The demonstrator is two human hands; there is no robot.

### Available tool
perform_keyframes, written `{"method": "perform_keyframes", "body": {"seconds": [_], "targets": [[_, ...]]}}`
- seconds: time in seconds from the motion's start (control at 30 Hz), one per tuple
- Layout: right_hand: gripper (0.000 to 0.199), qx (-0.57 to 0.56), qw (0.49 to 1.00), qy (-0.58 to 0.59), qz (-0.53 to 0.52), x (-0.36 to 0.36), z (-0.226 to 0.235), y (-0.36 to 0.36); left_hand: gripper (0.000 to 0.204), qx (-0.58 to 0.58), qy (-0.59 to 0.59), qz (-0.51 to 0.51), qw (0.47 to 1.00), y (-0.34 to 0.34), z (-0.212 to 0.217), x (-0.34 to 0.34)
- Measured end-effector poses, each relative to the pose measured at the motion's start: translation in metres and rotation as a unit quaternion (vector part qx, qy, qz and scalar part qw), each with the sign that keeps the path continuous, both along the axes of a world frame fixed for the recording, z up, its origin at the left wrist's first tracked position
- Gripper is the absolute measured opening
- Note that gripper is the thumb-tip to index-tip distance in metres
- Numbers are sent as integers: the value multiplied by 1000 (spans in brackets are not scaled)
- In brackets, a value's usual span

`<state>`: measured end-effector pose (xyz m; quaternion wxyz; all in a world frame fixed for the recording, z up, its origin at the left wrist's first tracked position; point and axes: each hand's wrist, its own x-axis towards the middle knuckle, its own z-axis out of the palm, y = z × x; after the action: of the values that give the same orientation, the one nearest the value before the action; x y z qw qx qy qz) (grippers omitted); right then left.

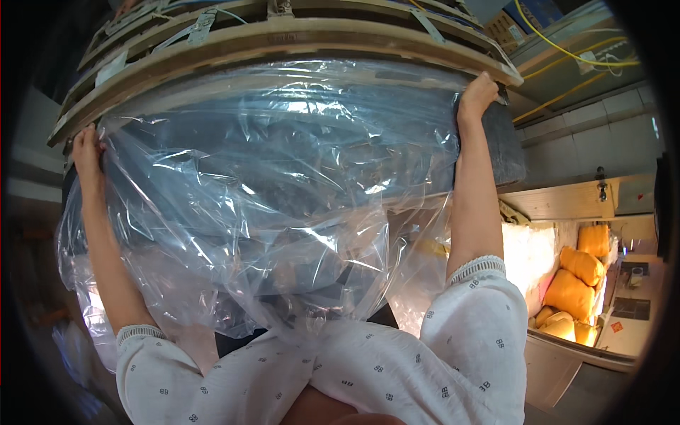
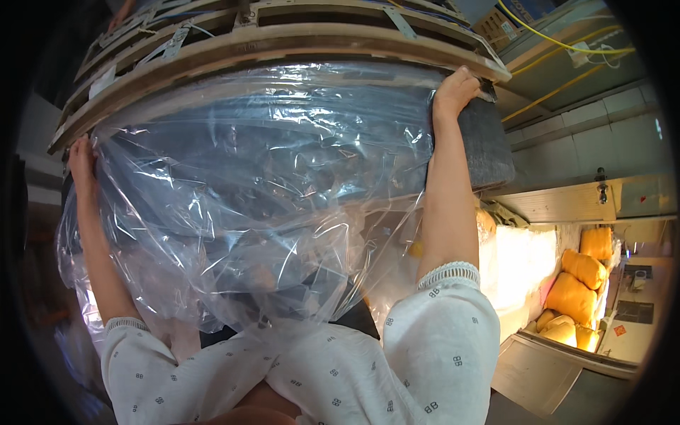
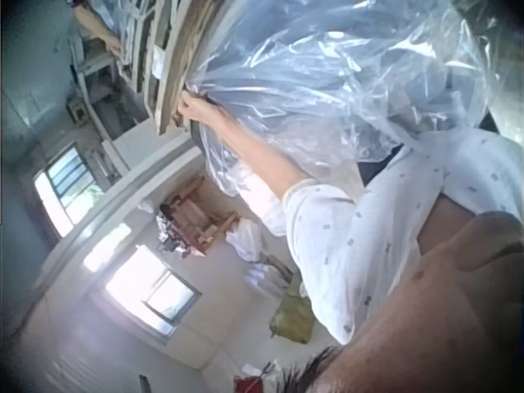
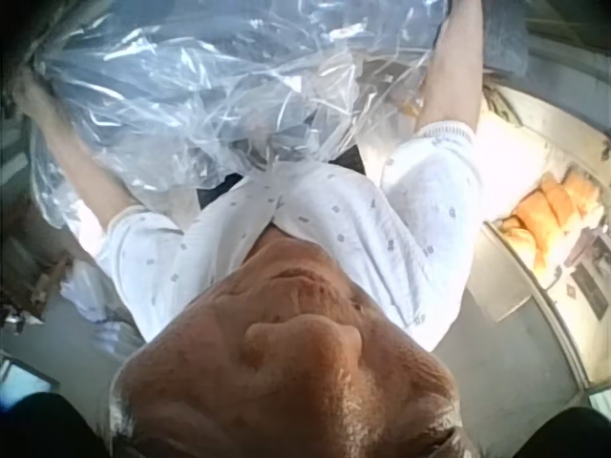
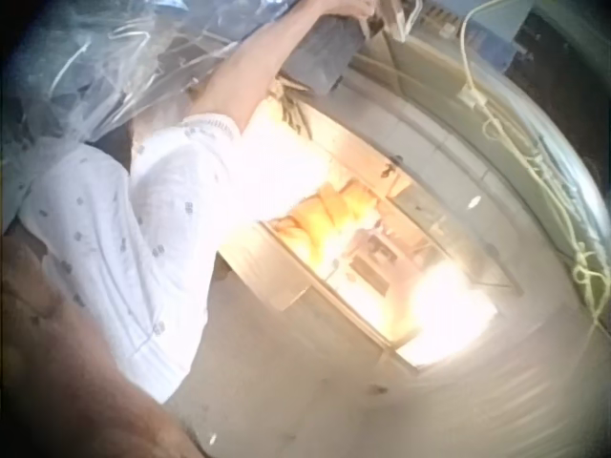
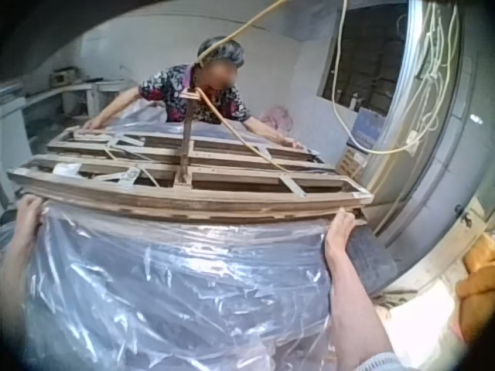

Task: Wrapping a large cylindrical object or industrial component with plastic protective sheeting.

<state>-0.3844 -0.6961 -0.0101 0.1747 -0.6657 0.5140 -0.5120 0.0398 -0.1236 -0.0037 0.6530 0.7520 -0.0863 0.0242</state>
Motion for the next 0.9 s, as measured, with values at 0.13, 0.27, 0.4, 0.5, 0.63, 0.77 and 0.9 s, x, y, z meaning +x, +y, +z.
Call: {"method": "perform_keyframes", "body": {"seconds": [0.13, 0.27, 0.4, 0.5, 0.63, 0.77, 0.9], "targets": [[54, 46, 987, 151, 21, -1, 8, 8, 29, 154, -131, -56, 978, 0, 6, -17], [46, 23, 968, 223, 109, -23, 20, 61, 29, 76, -130, -26, 988, 36, 50, -29], [25, 26, 958, 40, 283, -38, 23, 71, 32, 220, 37, -40, 974, 71, 51, -61], [16, 121, 931, -62, 339, -38, 33, 87, 37, 533, -433, 101, 720, 75, 66, -107], [14, 112, 917, -109, 367, -58, 41, 88, 37, 259, -315, -168, 898, -64, 103, -274], [10, 97, 898, -165, 396, -44, 49, 100, 66, 276, -362, -542, 707, -86, 55, -418], [10, 58, 927, -121, 350, -40, 70, 125, 48, 356, -334, -563, 667, -81, -20, -424]]}}
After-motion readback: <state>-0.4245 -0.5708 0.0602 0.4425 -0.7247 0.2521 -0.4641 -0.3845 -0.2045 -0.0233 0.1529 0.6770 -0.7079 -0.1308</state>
